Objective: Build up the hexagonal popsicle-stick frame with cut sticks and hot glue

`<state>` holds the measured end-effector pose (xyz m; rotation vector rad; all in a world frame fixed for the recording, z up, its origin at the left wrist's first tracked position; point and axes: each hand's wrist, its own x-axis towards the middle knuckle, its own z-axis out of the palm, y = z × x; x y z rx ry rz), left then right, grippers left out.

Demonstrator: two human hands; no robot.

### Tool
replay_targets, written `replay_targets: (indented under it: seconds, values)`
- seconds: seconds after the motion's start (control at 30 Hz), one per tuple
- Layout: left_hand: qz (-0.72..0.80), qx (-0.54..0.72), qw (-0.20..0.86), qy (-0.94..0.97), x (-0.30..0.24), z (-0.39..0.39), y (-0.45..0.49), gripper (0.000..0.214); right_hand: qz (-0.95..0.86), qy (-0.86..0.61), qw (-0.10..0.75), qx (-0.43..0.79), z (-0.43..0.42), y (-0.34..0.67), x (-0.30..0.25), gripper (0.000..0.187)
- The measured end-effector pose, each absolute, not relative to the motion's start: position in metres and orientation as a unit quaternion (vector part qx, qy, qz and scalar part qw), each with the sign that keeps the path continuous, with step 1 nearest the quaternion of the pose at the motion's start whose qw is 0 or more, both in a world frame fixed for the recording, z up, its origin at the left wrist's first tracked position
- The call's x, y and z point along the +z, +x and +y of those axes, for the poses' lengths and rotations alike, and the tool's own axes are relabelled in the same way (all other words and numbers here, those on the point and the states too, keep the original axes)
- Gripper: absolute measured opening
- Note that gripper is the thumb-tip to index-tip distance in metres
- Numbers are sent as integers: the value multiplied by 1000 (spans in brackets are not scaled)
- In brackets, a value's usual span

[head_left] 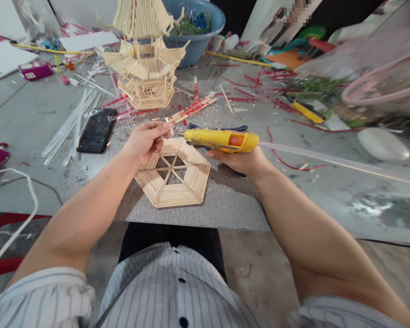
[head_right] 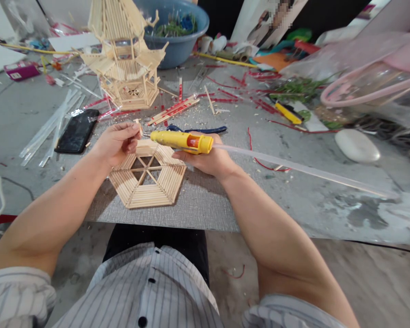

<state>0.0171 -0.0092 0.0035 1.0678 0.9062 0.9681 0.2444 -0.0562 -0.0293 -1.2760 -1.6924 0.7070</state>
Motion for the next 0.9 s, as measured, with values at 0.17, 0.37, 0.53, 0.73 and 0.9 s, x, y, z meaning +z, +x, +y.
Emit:
replay_targets:
  seconds: [0.17,0.37,0.53,0.73,0.9]
  values:
    - [395,425,660,478,2,-9,17,24,-679,-501,449,294,-56,244,-31,53]
    - [399,412,659,487,2,-9,16,23,-676,-492,455,305,-54,245,-33,54]
    - [394,413,657,494,2,-9,16,22,-680,-488,452,308,-55,246,-34,52]
    - [388,414,658,494,1,-8,15,21,-684,-477,456,309,-55,247,-35,49]
    - [386,413,659,497,0,-7,15,21,-687,-478,454,307,-54,248,-35,47]
